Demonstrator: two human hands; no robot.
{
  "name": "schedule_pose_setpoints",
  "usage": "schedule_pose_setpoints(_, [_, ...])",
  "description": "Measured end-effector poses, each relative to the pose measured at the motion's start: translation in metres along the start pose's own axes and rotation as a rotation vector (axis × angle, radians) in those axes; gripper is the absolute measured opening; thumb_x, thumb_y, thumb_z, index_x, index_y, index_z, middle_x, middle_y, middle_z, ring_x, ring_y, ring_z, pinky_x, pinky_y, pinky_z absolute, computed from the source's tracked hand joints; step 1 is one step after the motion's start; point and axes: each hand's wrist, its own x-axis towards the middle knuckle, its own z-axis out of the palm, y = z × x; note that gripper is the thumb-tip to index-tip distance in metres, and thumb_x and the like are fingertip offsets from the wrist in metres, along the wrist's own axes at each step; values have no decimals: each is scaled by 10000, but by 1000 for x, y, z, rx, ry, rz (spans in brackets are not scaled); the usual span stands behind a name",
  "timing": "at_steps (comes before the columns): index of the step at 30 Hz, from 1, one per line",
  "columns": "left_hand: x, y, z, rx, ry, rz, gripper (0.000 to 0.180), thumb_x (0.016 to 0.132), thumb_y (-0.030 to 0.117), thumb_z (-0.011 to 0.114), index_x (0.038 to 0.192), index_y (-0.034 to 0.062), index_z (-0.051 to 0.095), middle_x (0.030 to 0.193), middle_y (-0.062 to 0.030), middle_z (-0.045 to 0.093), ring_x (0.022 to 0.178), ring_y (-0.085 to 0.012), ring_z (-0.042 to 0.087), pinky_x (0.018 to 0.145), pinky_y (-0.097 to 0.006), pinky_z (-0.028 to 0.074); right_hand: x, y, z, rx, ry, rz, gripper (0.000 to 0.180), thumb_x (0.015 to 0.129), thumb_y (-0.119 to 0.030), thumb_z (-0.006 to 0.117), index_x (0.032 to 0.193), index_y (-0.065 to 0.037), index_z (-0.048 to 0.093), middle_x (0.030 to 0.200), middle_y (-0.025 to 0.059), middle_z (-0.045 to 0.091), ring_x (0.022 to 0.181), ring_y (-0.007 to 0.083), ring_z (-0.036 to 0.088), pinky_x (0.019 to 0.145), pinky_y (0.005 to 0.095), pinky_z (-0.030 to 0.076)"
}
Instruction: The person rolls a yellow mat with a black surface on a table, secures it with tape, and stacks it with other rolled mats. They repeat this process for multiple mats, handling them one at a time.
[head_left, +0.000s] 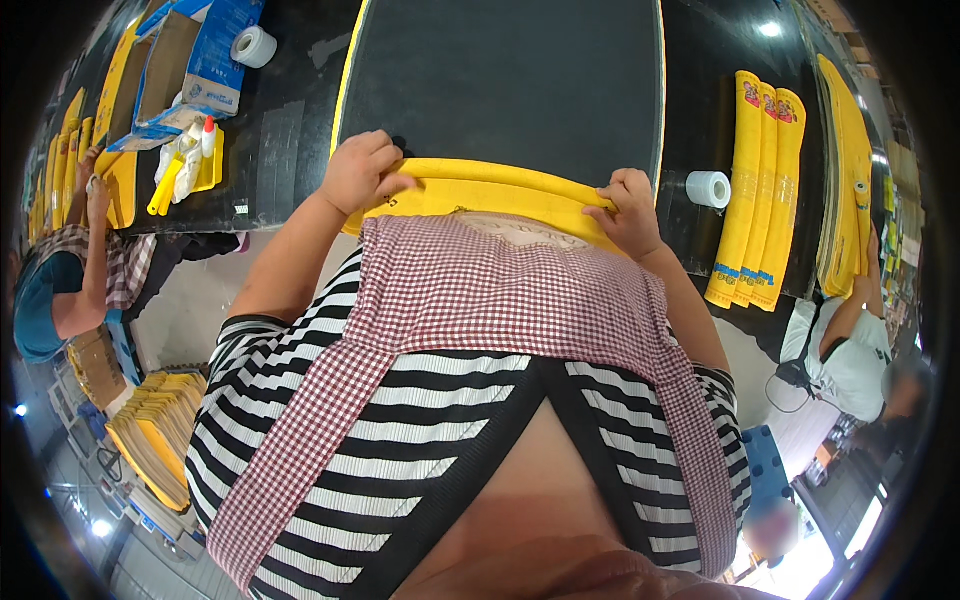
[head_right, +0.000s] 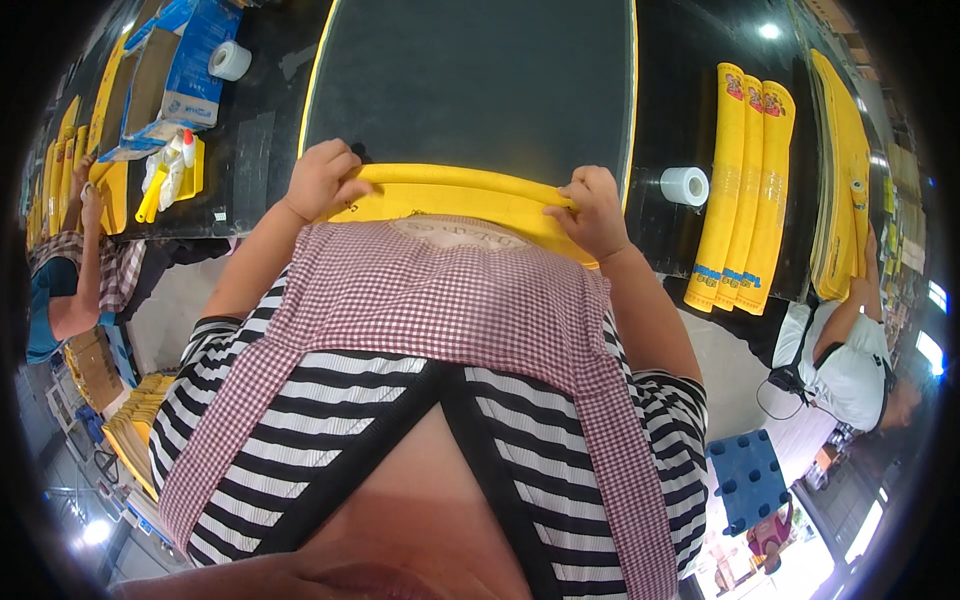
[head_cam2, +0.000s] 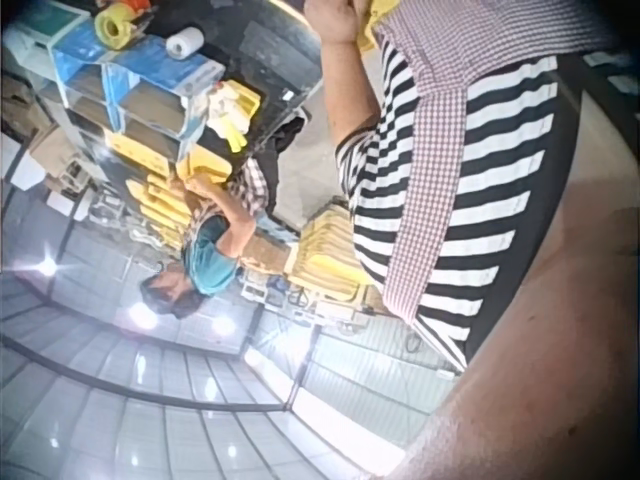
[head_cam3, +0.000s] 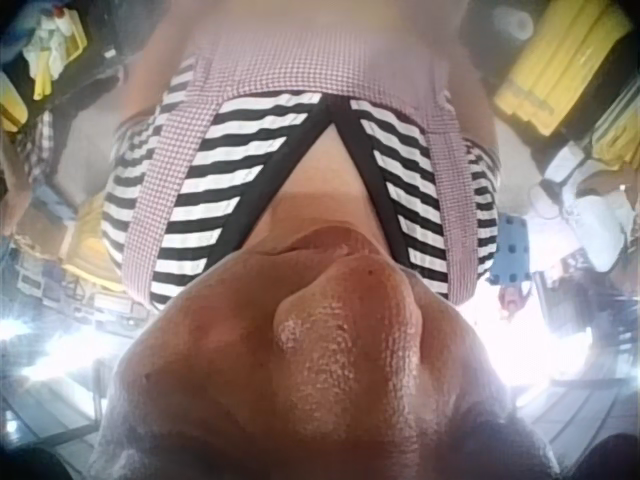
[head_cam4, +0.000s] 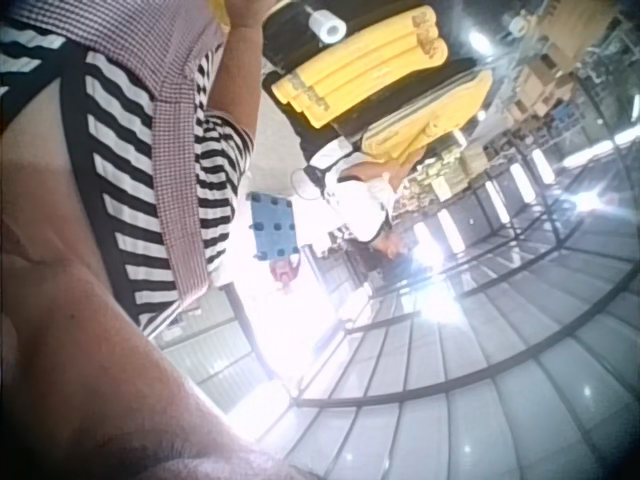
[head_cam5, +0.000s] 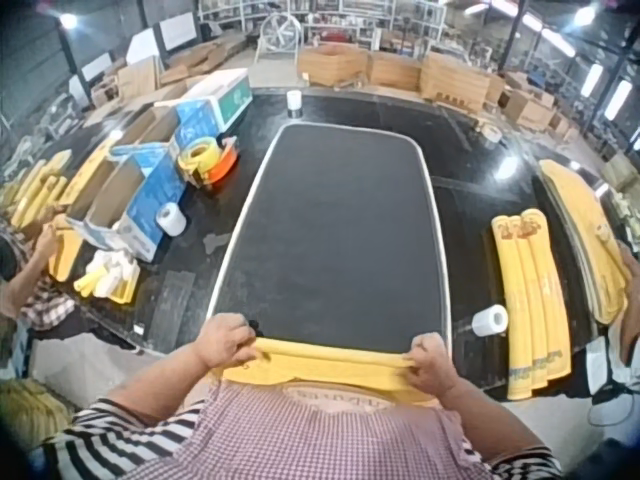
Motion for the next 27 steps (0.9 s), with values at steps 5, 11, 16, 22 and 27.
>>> schedule_pose_setpoints(5, [1, 9, -15, 9, 16, 94, 251, 912, 287, 778, 1020, 77, 691, 1001, -104, 635, 865, -280, 646, 739, -367, 542, 0, 4, -2, -151, -73, -8, 200, 880, -229, 793, 976, -55, 765, 966, 82, 671, 935, 301, 611, 848, 413, 501])
schedule_pose_setpoints(11, [15, -7, -20, 20, -182, 17, 148, 938, 171, 745, 1070, 110, 714, 1030, -84, 647, 890, -277, 671, 783, -346, 569, 22, 18, -6, 63, 30, 9, 160, 904, -191, 764, 964, -46, 737, 915, 94, 650, 873, 290, 609, 766, 387, 514])
schedule_pose_setpoints(16, [46, 5, -29, 88, -244, -184, 130, 928, 145, 723, 1052, 105, 726, 1035, -86, 650, 979, -273, 641, 818, -365, 554, 40, 16, -15, -216, -55, -41, 167, 895, -171, 750, 1020, -63, 736, 952, 102, 666, 936, 308, 634, 796, 412, 533])
schedule_pose_setpoints(22, [22, 42, -9, 303, -152, -329, 390, 903, 138, 648, 1291, 108, 676, 1083, -83, 663, 1021, -263, 637, 906, -392, 516, -9, -21, 26, -423, -19, 218, 408, 939, -143, 727, 1333, -99, 635, 1297, 156, 635, 1244, 337, 597, 1102, 453, 472])
schedule_pose_setpoints(27, [-9, 56, 30, 312, -33, -364, 607, 973, 288, 622, 1534, 99, 491, 1526, -202, 528, 1454, -352, 479, 1204, -622, 300, -18, -48, 24, -413, -98, 239, 693, 981, -349, 704, 1576, -181, 393, 1623, 206, 372, 1523, 399, 343, 1271, 587, 209])
